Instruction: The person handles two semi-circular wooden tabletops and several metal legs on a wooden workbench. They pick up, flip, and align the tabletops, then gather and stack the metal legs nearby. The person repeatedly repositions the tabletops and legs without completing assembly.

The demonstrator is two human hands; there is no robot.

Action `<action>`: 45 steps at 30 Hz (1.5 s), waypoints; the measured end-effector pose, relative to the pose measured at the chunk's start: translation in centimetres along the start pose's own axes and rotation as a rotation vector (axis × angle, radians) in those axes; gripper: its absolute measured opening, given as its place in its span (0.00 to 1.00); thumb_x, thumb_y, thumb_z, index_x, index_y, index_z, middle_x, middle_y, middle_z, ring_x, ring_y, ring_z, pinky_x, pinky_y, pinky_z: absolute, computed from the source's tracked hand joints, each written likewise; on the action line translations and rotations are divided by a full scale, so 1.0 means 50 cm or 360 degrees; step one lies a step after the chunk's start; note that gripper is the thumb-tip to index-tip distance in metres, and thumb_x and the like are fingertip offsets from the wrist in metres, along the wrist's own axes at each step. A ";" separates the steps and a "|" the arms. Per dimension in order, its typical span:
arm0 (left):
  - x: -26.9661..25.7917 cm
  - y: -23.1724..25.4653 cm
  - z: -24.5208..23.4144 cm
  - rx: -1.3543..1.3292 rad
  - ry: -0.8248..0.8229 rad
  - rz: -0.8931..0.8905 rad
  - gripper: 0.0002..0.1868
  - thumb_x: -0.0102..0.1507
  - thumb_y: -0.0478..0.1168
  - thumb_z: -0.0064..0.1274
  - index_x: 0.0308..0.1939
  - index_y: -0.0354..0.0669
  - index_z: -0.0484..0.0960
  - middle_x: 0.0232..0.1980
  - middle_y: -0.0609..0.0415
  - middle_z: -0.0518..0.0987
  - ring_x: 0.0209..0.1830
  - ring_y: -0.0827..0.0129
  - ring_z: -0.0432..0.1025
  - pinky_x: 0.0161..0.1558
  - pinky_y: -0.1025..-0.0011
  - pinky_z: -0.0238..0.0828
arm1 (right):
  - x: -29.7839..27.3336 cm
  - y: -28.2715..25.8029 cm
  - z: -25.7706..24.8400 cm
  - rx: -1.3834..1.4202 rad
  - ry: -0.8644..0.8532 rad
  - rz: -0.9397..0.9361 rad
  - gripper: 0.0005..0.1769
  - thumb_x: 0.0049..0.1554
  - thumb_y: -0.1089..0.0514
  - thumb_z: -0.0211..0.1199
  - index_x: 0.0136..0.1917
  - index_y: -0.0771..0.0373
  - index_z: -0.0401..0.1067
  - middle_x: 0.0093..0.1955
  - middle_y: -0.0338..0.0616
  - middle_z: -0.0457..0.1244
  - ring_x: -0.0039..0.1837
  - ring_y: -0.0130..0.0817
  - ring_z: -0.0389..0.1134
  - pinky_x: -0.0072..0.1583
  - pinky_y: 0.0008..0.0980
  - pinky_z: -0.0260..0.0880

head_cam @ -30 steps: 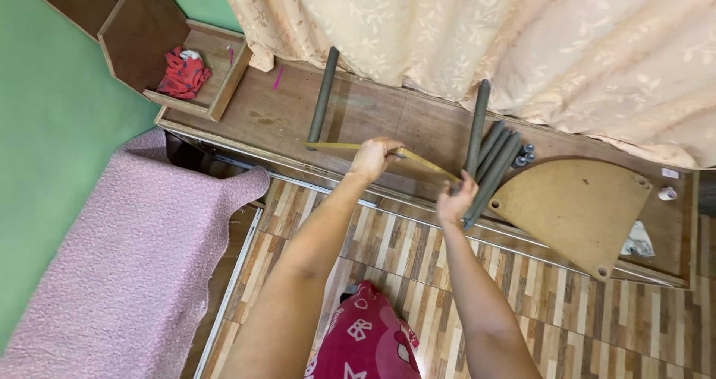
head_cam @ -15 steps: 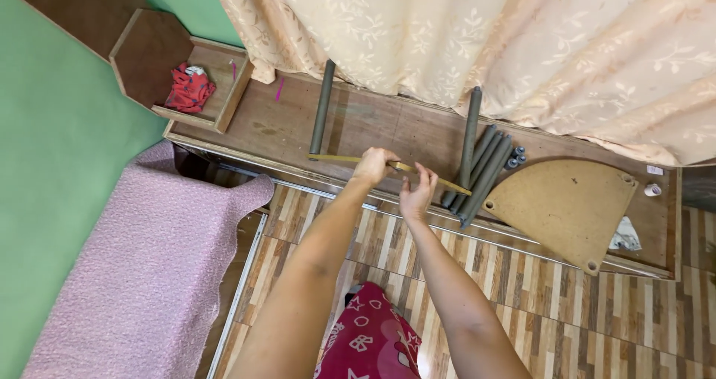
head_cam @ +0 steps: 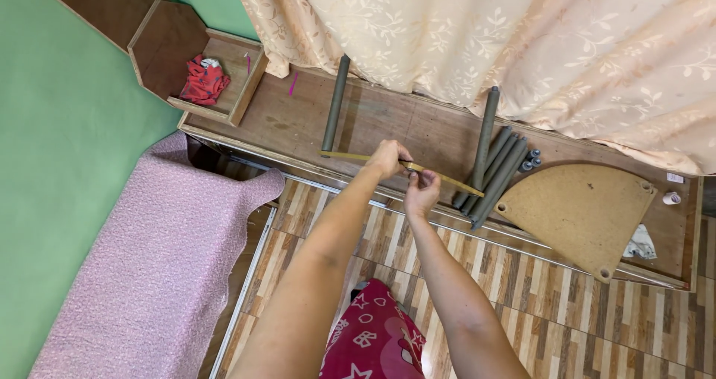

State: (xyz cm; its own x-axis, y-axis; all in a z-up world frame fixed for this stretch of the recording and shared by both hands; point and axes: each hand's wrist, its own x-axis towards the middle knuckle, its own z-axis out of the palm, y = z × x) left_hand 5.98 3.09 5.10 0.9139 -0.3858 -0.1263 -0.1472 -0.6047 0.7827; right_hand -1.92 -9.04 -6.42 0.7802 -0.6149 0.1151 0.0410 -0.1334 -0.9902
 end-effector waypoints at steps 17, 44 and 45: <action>0.006 -0.029 0.023 -0.0303 -0.0026 -0.0076 0.16 0.47 0.25 0.70 0.38 0.42 0.90 0.39 0.49 0.88 0.38 0.69 0.83 0.45 0.72 0.81 | 0.017 0.019 0.019 0.1439 0.0223 0.1236 0.16 0.55 0.72 0.62 0.54 0.62 0.63 0.48 0.49 0.67 0.51 0.42 0.71 0.59 0.47 0.75; -0.013 -0.051 -0.013 -0.0362 -0.0005 0.0048 0.15 0.53 0.29 0.68 0.44 0.40 0.89 0.42 0.50 0.88 0.40 0.71 0.82 0.47 0.72 0.79 | 0.012 0.065 -0.108 0.1295 -0.0220 0.0848 0.07 0.55 0.73 0.66 0.46 0.66 0.75 0.48 0.47 0.69 0.51 0.39 0.73 0.56 0.35 0.79; -0.016 -0.048 -0.015 -0.0310 -0.0003 0.0065 0.16 0.54 0.30 0.68 0.45 0.40 0.88 0.44 0.49 0.88 0.41 0.70 0.81 0.47 0.72 0.78 | 0.023 0.060 -0.120 0.1285 -0.0195 0.0852 0.06 0.55 0.73 0.67 0.46 0.67 0.75 0.48 0.48 0.69 0.51 0.40 0.73 0.55 0.34 0.79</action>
State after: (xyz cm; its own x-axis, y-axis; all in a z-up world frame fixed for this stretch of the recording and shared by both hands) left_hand 5.88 5.38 3.81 0.9079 -0.4087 -0.0933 -0.1076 -0.4422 0.8904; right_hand -4.66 -14.79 -8.80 0.8777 -0.3482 -0.3293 0.0421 0.7405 -0.6708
